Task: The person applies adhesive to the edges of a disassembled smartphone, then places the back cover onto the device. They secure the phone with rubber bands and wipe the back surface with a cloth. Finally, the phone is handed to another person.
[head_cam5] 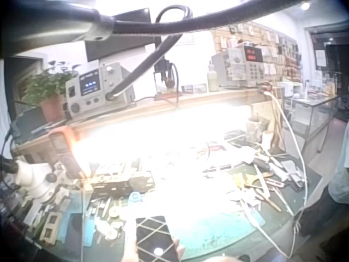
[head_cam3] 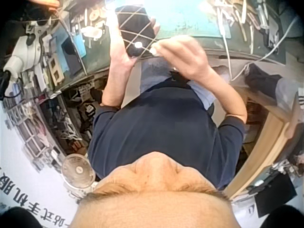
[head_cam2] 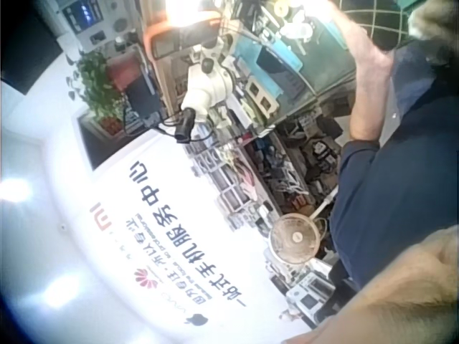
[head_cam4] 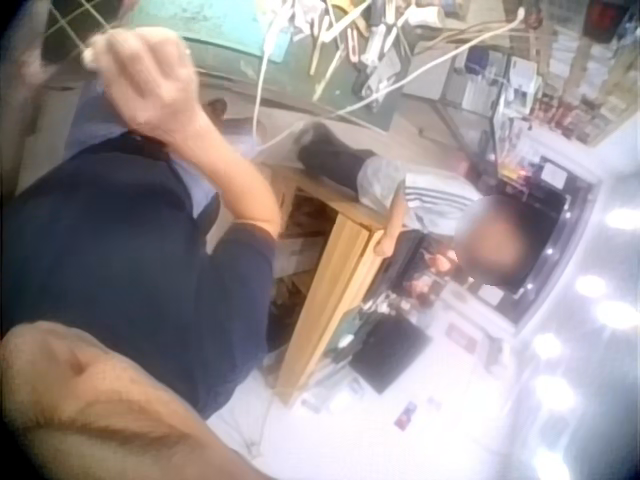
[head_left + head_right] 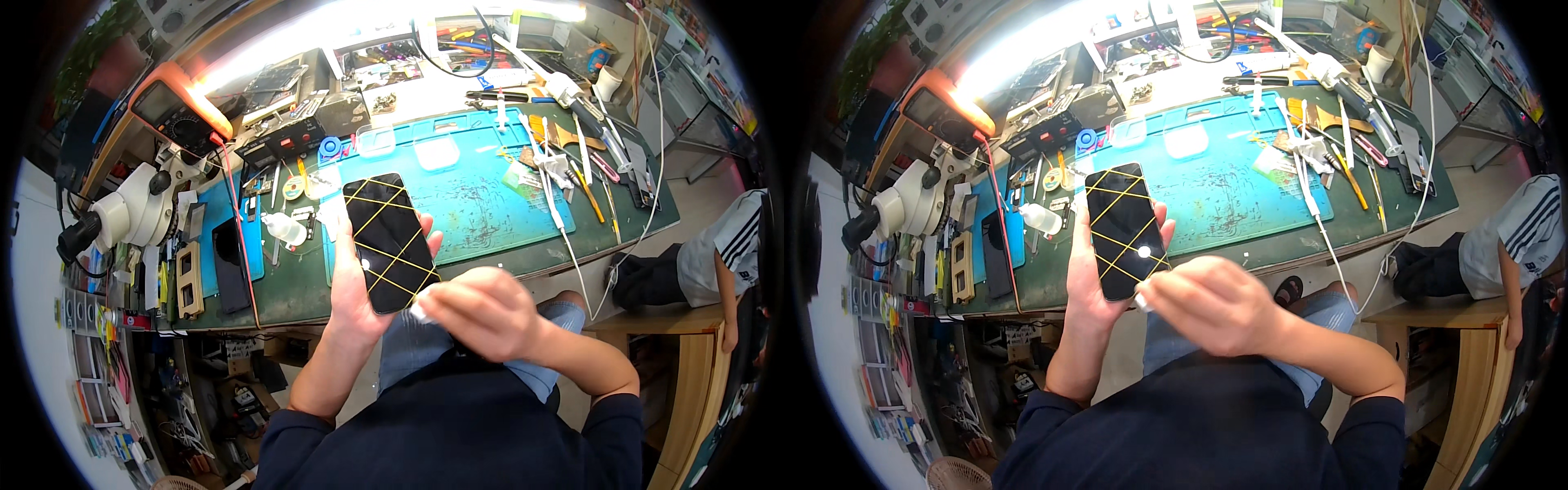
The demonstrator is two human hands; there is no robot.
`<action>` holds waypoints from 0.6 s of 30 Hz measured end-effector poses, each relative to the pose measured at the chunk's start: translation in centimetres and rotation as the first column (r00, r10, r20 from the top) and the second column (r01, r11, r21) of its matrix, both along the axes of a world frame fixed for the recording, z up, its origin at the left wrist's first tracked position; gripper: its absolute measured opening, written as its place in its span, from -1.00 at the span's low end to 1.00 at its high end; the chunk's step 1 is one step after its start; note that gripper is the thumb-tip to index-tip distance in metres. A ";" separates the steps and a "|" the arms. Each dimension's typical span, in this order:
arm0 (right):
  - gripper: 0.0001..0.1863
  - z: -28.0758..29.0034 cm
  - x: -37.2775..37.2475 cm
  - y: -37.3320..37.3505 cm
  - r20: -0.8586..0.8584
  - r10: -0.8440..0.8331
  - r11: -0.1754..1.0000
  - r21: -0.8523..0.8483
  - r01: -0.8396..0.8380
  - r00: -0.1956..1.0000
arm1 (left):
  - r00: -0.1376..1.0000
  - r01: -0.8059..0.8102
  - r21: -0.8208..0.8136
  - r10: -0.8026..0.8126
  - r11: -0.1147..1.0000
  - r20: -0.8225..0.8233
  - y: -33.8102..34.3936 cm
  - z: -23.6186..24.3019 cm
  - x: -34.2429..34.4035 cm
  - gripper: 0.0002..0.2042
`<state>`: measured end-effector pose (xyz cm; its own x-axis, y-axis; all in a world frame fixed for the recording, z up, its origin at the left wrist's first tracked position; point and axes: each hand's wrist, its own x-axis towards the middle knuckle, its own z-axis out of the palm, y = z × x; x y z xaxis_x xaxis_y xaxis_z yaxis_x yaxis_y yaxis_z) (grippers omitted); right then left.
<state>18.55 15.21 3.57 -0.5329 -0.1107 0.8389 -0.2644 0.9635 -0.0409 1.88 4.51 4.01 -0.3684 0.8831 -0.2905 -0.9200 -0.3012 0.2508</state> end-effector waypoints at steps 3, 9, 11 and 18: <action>-0.67 -0.8 -0.8 -1.5 0.030 -0.009 0.999 0.040 0.008 1.000 | 1.000 -0.010 0.028 0.010 1.000 -0.008 -0.1 0.0 0.1 -0.34; -0.66 -1.6 0.9 2.0 0.031 -0.115 0.993 0.015 0.115 0.993 | 0.999 -0.039 0.042 0.038 0.998 0.017 -0.5 0.1 -0.5 -0.36; -0.63 -1.5 0.9 2.2 0.018 -0.115 0.990 -0.080 0.116 0.993 | 0.999 -0.045 0.027 0.044 0.999 0.015 -0.5 0.4 -0.3 -0.36; -0.67 -2.6 0.4 1.1 0.017 -0.052 0.992 -0.117 0.053 0.999 | 0.999 -0.005 0.065 0.008 0.998 -0.036 -0.4 0.7 0.3 -0.38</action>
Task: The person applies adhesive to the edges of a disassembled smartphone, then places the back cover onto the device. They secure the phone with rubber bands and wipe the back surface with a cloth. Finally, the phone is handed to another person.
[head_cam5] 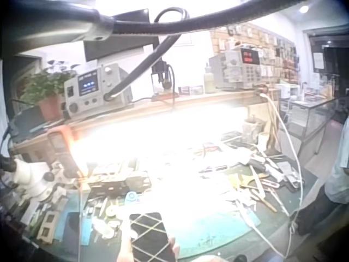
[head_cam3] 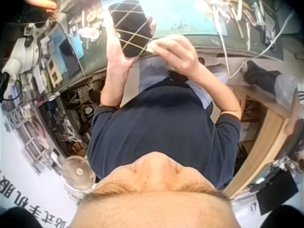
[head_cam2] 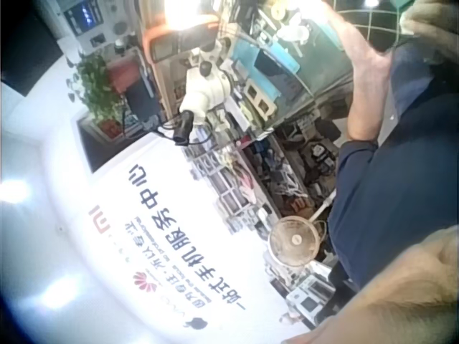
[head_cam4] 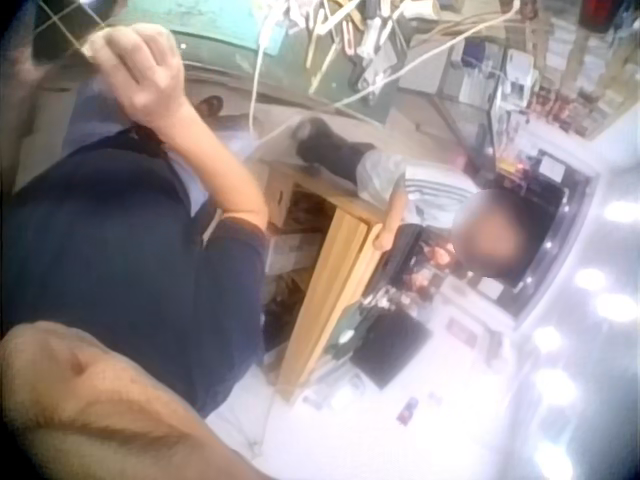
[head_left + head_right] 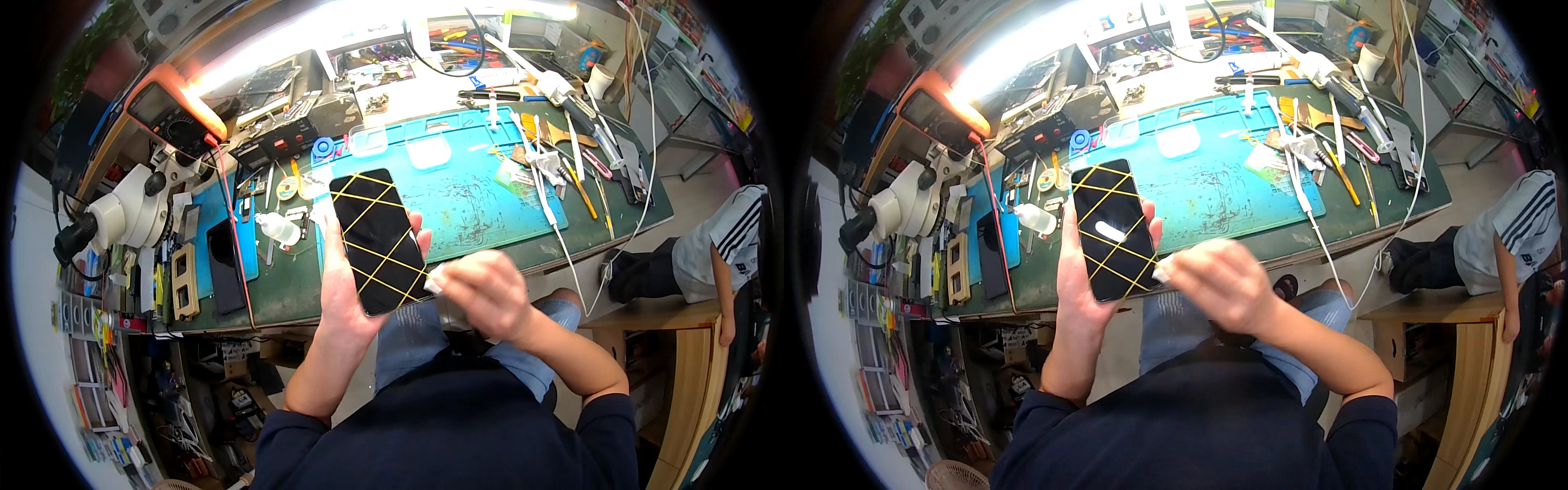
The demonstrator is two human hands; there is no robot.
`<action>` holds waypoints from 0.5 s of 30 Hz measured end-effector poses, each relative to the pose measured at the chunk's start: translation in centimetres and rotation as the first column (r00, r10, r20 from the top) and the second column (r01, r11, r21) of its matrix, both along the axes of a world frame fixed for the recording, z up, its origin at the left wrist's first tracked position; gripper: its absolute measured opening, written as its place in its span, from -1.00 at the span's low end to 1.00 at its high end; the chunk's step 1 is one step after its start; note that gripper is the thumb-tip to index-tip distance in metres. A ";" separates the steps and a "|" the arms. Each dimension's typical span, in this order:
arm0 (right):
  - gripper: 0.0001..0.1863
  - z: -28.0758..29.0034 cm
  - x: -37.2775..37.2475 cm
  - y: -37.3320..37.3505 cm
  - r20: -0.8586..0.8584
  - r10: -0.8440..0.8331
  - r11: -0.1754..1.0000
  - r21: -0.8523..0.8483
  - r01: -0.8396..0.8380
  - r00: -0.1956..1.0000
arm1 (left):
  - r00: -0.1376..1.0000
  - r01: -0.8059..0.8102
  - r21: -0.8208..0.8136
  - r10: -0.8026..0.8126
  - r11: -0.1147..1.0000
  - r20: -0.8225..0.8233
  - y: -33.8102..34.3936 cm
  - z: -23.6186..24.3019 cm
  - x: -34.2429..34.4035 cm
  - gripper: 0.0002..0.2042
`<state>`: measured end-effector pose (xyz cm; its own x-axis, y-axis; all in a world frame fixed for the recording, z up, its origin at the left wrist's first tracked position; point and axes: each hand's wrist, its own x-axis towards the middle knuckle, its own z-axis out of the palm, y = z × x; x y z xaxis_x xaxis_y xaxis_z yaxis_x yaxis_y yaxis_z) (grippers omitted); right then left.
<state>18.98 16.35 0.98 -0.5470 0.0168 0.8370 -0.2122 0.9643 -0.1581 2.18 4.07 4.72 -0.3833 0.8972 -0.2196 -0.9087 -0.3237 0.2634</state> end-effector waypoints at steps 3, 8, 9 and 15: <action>-0.72 -0.4 0.7 1.3 0.083 -0.094 0.966 -0.232 0.111 0.992 | 0.998 -0.008 0.009 0.008 1.000 0.057 -0.6 -0.3 -0.3 -0.36; -0.81 1.6 0.9 -0.8 -0.197 0.310 -0.184 -0.972 -0.144 0.930 | 0.998 -0.061 0.000 0.061 0.998 -0.012 -0.5 -0.2 -0.2 -0.35; -0.80 1.9 1.1 -1.0 -0.211 0.334 -0.293 -0.949 -0.112 0.919 | 0.993 -0.098 -0.081 0.092 0.992 -0.071 -0.3 0.4 0.3 -0.29; -0.73 2.6 0.1 -3.0 0.041 0.094 0.659 -0.752 -0.032 0.995 | 0.948 -0.241 0.013 0.238 0.971 -0.210 0.0 0.0 1.2 -0.30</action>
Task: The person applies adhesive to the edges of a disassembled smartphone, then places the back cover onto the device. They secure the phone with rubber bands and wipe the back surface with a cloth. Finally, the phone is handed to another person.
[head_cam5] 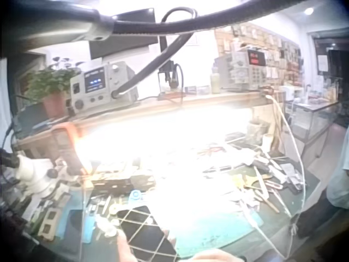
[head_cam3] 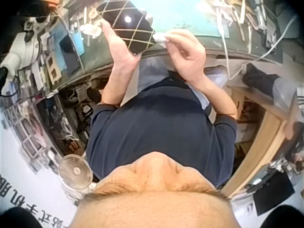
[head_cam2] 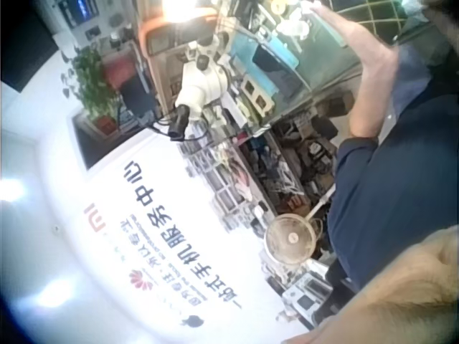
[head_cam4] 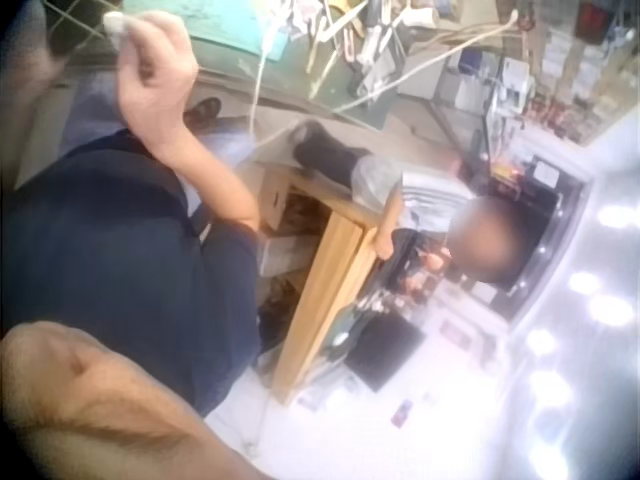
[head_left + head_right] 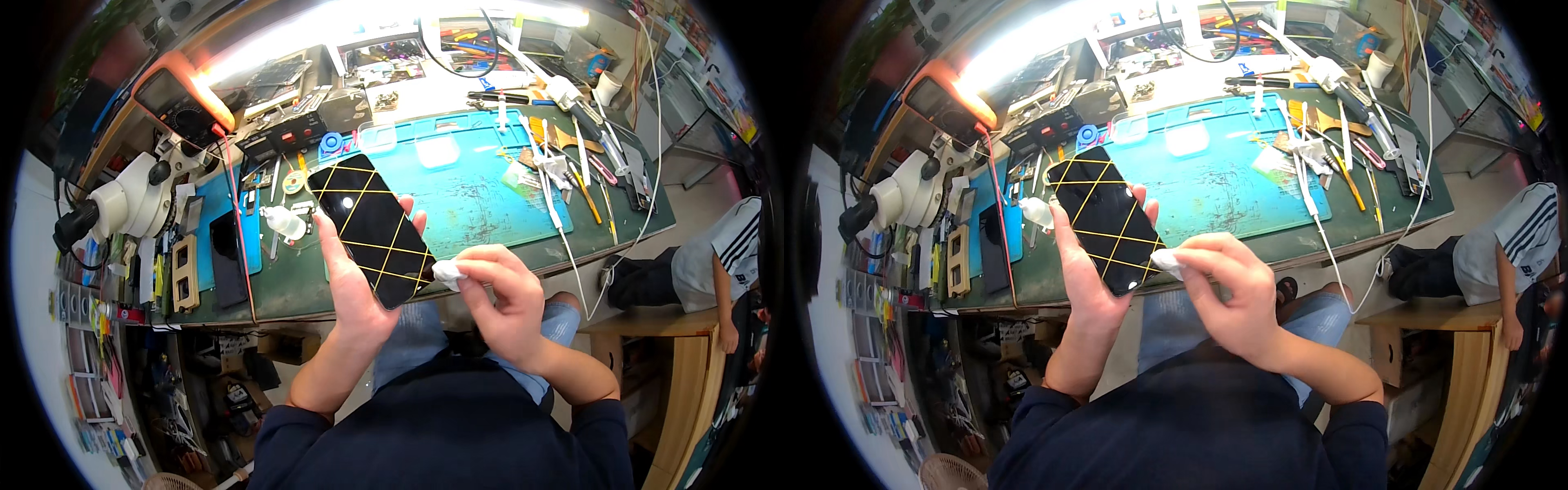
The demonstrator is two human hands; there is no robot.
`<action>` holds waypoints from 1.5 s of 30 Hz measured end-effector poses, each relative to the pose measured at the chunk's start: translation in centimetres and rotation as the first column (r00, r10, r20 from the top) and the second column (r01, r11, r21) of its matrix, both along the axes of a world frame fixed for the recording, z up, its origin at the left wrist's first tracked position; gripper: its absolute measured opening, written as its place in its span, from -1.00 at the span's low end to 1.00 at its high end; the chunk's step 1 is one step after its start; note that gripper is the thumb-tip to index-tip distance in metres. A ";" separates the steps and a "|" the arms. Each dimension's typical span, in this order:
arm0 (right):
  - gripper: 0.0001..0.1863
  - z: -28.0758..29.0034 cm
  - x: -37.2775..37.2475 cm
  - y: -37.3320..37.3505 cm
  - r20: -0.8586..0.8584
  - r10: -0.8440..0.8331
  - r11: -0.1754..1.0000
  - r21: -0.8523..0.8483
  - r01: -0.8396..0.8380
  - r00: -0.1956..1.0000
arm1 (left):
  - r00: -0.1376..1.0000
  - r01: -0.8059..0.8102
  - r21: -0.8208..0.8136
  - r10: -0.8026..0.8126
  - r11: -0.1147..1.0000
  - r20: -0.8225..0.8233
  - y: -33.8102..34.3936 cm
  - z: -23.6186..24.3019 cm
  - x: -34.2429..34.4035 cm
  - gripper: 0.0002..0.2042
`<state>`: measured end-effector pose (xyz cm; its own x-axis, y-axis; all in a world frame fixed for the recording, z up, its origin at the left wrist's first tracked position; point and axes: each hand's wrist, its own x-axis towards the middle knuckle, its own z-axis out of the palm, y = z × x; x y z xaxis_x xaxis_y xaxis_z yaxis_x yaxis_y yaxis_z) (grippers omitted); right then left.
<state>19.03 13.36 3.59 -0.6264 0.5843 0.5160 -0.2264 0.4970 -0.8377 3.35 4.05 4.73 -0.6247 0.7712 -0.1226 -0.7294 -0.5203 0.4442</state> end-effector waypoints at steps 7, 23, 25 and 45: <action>-0.58 -1.1 -2.2 -2.7 -0.056 -0.133 0.815 0.562 0.141 0.990 | 0.991 -0.108 0.010 0.107 0.994 0.079 0.6 0.5 0.7 -0.27; -0.67 1.6 -2.5 -0.8 -0.070 0.133 0.581 0.814 -0.020 0.989 | 0.977 0.182 0.104 -0.167 0.978 -0.136 0.1 -0.3 0.9 -0.07; -0.69 2.2 -2.9 -0.1 -0.069 0.150 0.517 0.856 -0.019 0.986 | 0.955 0.285 0.189 -0.261 0.940 -0.141 0.0 -0.7 0.7 -0.04; -0.62 6.2 -6.1 8.6 -0.023 -0.119 0.652 0.752 0.096 0.993 | 0.863 0.470 -0.127 -0.485 0.874 -0.142 -0.9 -2.3 1.8 0.14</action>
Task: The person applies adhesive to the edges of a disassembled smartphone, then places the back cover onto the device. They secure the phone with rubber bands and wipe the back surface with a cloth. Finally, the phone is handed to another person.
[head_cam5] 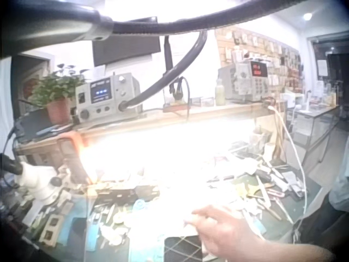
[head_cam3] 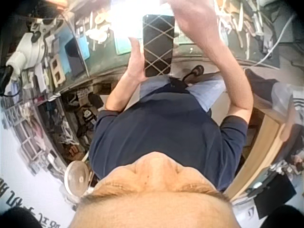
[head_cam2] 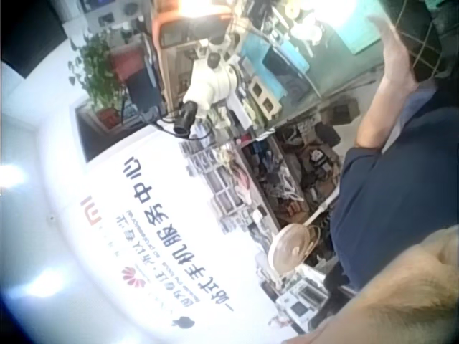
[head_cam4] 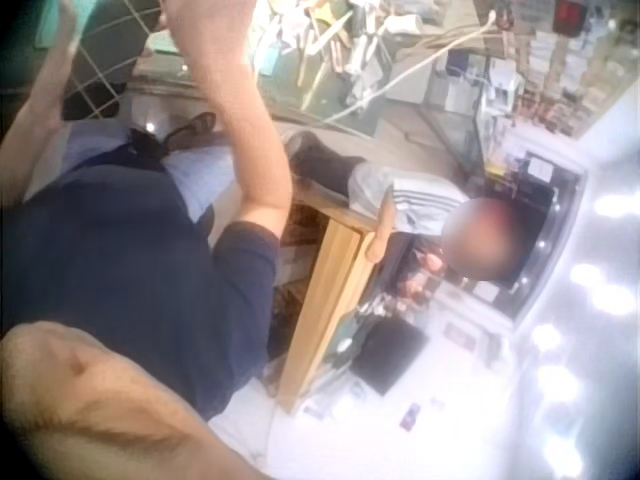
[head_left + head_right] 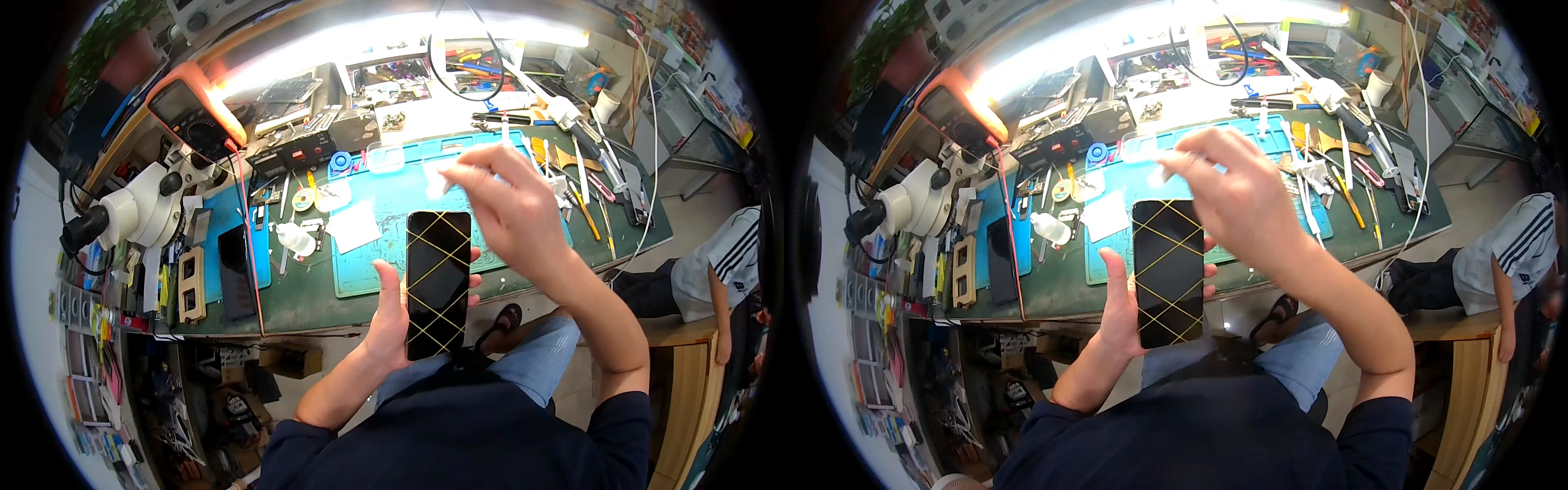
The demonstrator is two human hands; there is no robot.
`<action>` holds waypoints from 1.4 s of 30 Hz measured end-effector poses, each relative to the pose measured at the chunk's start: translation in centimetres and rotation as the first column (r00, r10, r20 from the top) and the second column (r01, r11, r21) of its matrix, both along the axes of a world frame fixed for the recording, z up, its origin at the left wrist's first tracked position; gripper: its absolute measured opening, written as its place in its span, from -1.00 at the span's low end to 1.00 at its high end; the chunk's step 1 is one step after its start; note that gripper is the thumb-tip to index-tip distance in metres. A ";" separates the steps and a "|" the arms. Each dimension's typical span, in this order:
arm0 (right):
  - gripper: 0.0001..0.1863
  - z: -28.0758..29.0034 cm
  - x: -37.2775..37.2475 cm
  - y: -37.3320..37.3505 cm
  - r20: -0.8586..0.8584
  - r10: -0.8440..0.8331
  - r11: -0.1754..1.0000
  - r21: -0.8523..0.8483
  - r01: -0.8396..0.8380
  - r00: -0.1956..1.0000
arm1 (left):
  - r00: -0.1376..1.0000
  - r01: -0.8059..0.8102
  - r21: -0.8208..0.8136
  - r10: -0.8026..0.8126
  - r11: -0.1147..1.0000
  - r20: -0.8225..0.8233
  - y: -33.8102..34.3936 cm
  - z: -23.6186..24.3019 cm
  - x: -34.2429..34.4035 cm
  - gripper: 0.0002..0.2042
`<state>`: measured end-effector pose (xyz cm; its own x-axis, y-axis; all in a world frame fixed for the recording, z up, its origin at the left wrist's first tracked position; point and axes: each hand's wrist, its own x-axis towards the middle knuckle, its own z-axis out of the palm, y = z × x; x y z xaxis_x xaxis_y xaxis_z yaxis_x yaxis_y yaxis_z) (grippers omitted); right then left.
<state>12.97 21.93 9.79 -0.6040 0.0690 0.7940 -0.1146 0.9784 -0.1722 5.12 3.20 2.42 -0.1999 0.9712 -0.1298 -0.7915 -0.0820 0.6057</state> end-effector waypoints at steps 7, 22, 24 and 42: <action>-0.62 -0.8 0.6 -1.8 0.124 0.092 0.988 0.115 -0.106 0.988 | 0.999 0.051 -0.025 -0.051 0.998 -0.018 -1.2 -0.6 -1.0 0.14; -0.57 -3.6 2.1 -1.3 -0.031 0.080 0.980 -0.181 -0.084 0.996 | 0.979 0.102 0.232 -0.139 0.967 0.149 -1.5 -0.7 -2.1 0.08; -0.56 -4.4 3.0 -1.3 -0.013 0.063 0.982 -0.176 -0.064 0.998 | 0.979 0.039 0.253 -0.088 0.967 0.186 -1.5 -0.8 -2.3 0.04; -0.60 -6.1 2.4 -4.6 -0.128 0.129 0.913 -0.372 -0.168 0.983 | 0.940 -0.067 0.135 0.017 0.989 0.340 -1.2 0.7 -2.8 -0.25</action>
<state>15.34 17.30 3.73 -0.5508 0.2923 0.7817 -0.2891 0.8118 -0.5073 2.28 1.97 3.11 -0.2094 0.9761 -0.0580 -0.9409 -0.1850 0.2838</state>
